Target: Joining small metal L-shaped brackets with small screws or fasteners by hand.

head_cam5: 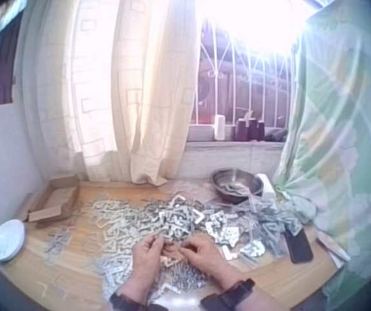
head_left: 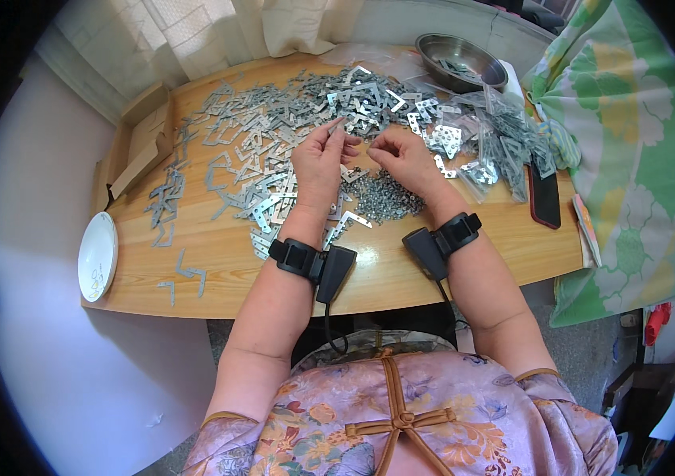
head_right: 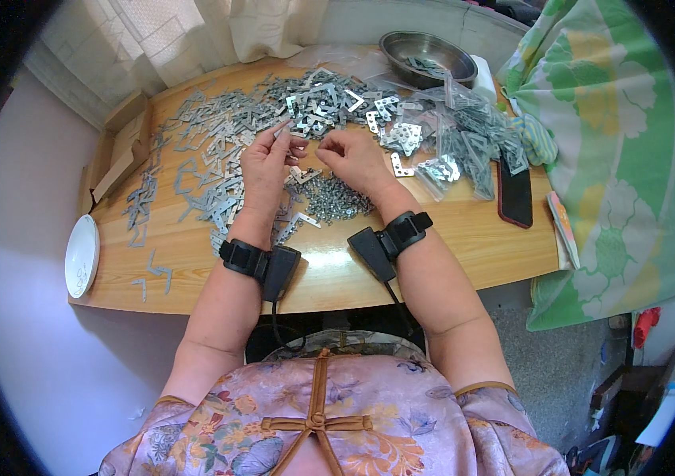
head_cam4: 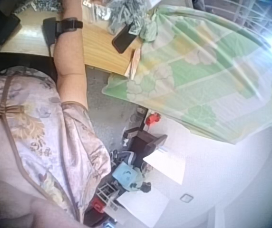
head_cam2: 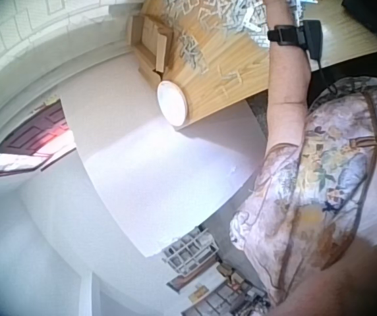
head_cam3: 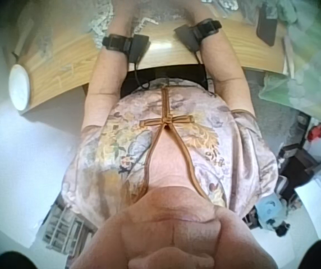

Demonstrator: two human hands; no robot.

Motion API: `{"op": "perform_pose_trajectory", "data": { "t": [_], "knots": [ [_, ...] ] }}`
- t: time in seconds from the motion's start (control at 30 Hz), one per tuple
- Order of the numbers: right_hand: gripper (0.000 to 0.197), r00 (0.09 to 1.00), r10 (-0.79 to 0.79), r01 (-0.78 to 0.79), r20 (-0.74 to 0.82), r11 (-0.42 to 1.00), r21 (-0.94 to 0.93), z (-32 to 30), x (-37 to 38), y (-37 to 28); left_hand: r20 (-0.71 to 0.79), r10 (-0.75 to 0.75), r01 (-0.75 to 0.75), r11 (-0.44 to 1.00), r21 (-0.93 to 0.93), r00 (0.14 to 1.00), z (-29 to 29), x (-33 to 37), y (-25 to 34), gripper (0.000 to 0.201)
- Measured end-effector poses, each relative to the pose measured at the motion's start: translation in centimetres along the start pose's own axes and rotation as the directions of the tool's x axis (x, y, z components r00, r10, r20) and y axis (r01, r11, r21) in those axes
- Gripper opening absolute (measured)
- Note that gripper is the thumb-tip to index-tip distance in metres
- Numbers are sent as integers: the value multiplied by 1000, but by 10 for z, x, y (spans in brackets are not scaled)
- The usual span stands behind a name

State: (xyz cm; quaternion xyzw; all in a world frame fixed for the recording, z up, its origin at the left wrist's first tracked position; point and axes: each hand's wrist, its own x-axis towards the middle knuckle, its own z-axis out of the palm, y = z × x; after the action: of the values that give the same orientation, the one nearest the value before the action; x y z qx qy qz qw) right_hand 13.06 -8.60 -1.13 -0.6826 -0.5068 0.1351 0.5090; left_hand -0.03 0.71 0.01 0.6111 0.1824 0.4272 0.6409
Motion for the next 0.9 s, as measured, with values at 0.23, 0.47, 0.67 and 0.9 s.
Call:
{"op": "perform_pose_trajectory", "data": {
  "t": [0.23, 0.47, 0.67, 0.9],
  "knots": [
    [15, 959, -145, 238, 244, 878, -416, -6, -7, -16, -4, -38, 38, 999, -27, 999, -1, 0, 0, 24],
    [13, 942, -167, 280, 289, 869, -409, -5, -7, -20, 26, -81, 82, 995, -49, 996, -1, 0, 1, 18],
    [14, 975, -158, 191, 155, 955, -228, -1, -4, -11, 13, -92, 93, 992, -80, 996, 1, 0, 3, 18],
    [14, 992, -127, 119, 15, 882, -456, 2, -2, -7, 7, -132, 132, 985, -110, 991, -1, -1, 3, 17]
  ]
}}
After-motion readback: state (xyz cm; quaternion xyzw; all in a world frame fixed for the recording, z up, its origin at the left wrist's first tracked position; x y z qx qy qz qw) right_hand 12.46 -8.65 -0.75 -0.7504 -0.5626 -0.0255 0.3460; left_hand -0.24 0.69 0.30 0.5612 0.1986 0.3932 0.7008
